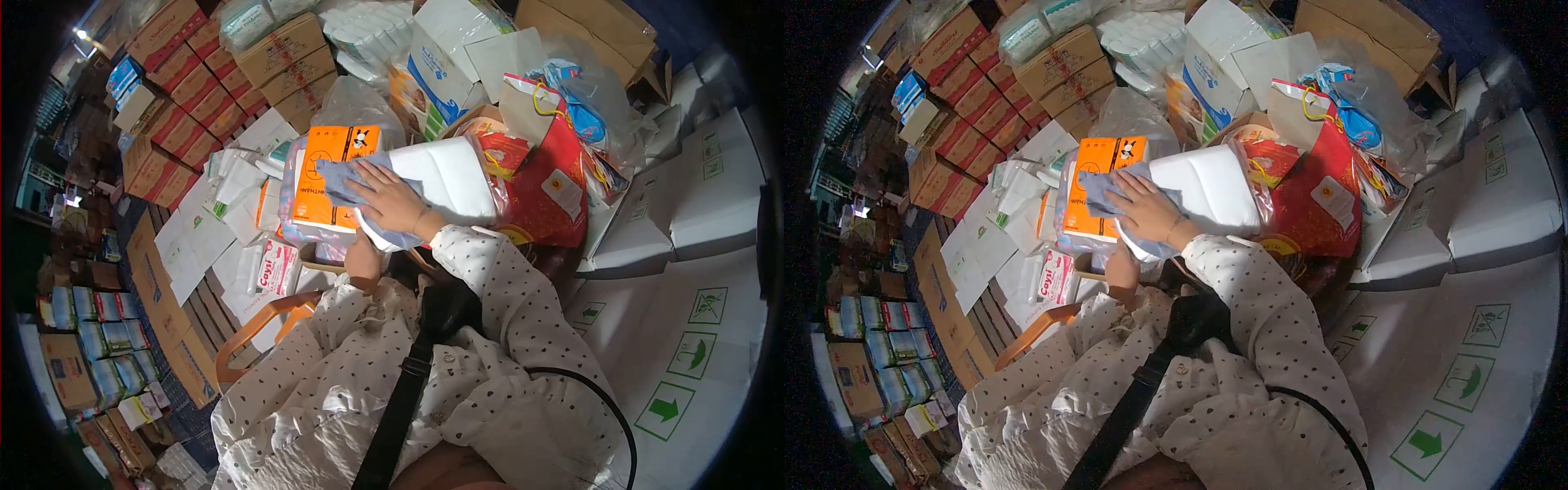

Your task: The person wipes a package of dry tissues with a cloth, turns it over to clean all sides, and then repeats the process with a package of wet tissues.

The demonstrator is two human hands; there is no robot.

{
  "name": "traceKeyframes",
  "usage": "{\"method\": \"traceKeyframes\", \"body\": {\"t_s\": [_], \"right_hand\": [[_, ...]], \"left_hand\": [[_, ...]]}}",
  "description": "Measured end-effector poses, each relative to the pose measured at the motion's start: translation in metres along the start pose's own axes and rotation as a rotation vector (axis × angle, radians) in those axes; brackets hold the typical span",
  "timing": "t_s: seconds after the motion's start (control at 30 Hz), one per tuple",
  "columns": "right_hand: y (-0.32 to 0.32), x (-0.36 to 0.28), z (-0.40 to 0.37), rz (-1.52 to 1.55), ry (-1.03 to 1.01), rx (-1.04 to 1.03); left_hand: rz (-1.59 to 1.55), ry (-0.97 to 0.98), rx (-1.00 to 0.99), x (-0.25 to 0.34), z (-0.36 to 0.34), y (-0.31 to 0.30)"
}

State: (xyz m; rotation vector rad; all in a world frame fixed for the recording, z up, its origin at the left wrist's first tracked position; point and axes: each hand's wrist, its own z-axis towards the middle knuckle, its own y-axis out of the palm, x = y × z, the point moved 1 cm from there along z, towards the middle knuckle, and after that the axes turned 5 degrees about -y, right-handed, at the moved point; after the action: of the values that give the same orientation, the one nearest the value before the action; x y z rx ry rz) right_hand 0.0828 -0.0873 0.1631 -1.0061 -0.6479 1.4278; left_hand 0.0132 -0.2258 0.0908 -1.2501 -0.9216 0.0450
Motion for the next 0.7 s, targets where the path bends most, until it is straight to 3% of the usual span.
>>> {"method": "traceKeyframes", "body": {"t_s": [0.1, 0.2, 0.33, 0.4, 0.5, 0.67, 0.7], "right_hand": [[-0.009, 0.027, -0.002, -0.025, 0.100, 0.027], [-0.008, 0.073, -0.012, -0.153, 0.345, 0.059], [-0.017, 0.107, -0.040, -0.236, 0.461, 0.115], [-0.023, 0.116, -0.058, -0.216, 0.619, 0.250], [-0.023, 0.125, -0.087, -0.323, 0.610, 0.350], [-0.028, 0.112, -0.111, -0.103, 0.685, 0.596], [-0.030, 0.114, -0.117, -0.051, 0.801, 0.608]], "left_hand": [[0.005, -0.046, -0.040, 0.002, 0.002, 0.000], [-0.021, -0.031, -0.036, 0.011, -0.001, -0.011], [-0.027, -0.026, -0.046, 0.015, -0.001, -0.016], [-0.022, -0.024, -0.049, 0.014, -0.001, -0.015], [-0.021, -0.046, -0.047, 0.015, -0.001, -0.014], [-0.041, -0.029, -0.061, 0.014, -0.001, -0.016], [-0.041, -0.027, -0.062, 0.013, -0.001, -0.014]]}}
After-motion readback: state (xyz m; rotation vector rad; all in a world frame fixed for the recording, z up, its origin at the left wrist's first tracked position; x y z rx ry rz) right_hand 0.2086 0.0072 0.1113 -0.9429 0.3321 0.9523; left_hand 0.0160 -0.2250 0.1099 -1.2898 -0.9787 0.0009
